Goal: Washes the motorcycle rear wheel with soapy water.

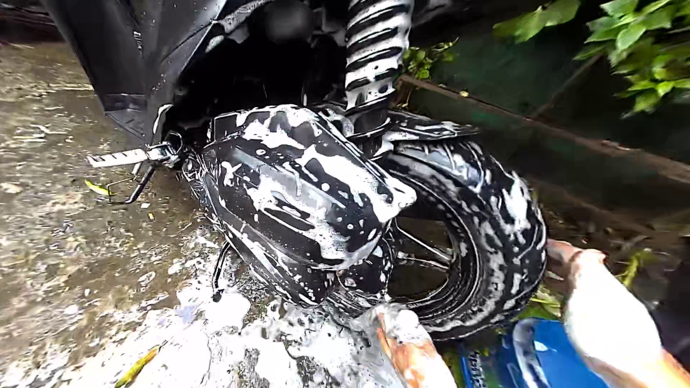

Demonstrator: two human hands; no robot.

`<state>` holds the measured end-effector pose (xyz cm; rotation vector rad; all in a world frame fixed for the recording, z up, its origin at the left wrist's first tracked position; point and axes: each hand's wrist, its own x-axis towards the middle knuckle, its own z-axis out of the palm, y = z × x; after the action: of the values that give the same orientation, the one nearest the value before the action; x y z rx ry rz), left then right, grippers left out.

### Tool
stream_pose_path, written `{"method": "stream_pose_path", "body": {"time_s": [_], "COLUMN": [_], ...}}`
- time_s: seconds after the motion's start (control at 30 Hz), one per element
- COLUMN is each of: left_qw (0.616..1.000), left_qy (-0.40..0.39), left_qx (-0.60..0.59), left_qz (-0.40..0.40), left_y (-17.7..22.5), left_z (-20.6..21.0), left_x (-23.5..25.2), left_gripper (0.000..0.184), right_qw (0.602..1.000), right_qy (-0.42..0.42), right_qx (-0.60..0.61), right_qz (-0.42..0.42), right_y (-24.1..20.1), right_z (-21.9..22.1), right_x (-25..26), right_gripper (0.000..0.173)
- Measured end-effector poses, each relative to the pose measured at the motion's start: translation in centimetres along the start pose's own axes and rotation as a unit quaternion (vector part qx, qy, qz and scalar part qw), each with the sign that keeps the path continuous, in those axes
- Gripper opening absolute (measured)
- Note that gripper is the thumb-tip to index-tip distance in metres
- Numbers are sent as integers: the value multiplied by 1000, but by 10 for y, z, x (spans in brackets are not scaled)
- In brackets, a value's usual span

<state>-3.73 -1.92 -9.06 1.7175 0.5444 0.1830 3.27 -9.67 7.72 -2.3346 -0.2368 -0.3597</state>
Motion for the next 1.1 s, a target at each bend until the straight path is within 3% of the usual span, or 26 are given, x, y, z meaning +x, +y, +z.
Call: {"method": "stream_pose_path", "body": {"time_s": [0.1,0.2,0.27,0.37,0.47,0.57,0.7,0.8,0.87,0.97,1.03,1.1], "left_qw": [980,971,988,989,964,955,979,987,985,992,959,942], "left_qy": [14,-39,-28,-80,-101,-139,-178,-137,-119,-73,-64,-69], "left_qx": [-173,-222,-123,92,219,252,94,-84,-119,85,268,324], "left_qz": [102,78,90,84,108,77,22,9,28,50,71,53], "left_y": [26,25,-19,-64,-41,-7,18,40,33,-27,-62,-55], "left_z": [4,-1,10,-7,-16,-20,-36,-40,-33,-12,-7,-6], "left_x": [3,6,12,48,70,82,48,2,-4,26,48,53], "left_gripper": [38,39,50,64,64,65,62,59,60,69,71,67], "right_qw": [999,998,999,998,998,995,991,996,996,997,997,998], "right_qy": [-1,-29,-30,-40,-40,3,-97,-66,-74,-63,-66,-66], "right_qx": [31,39,0,20,16,48,94,27,-2,3,6,7], "right_qz": [-9,-36,-44,-46,-48,85,3,-47,-43,-48,-34,-17], "right_y": [-13,-15,-8,6,9,-17,10,2,-13,2,5,8], "right_z": [-4,2,6,7,8,16,-1,1,1,2,1,1], "right_x": [1,-3,-2,-3,-7,-8,-4,-9,-13,-5,-4,-5], "right_gripper": [63,62,66,70,74,63,68,73,74,67,68,70]}}
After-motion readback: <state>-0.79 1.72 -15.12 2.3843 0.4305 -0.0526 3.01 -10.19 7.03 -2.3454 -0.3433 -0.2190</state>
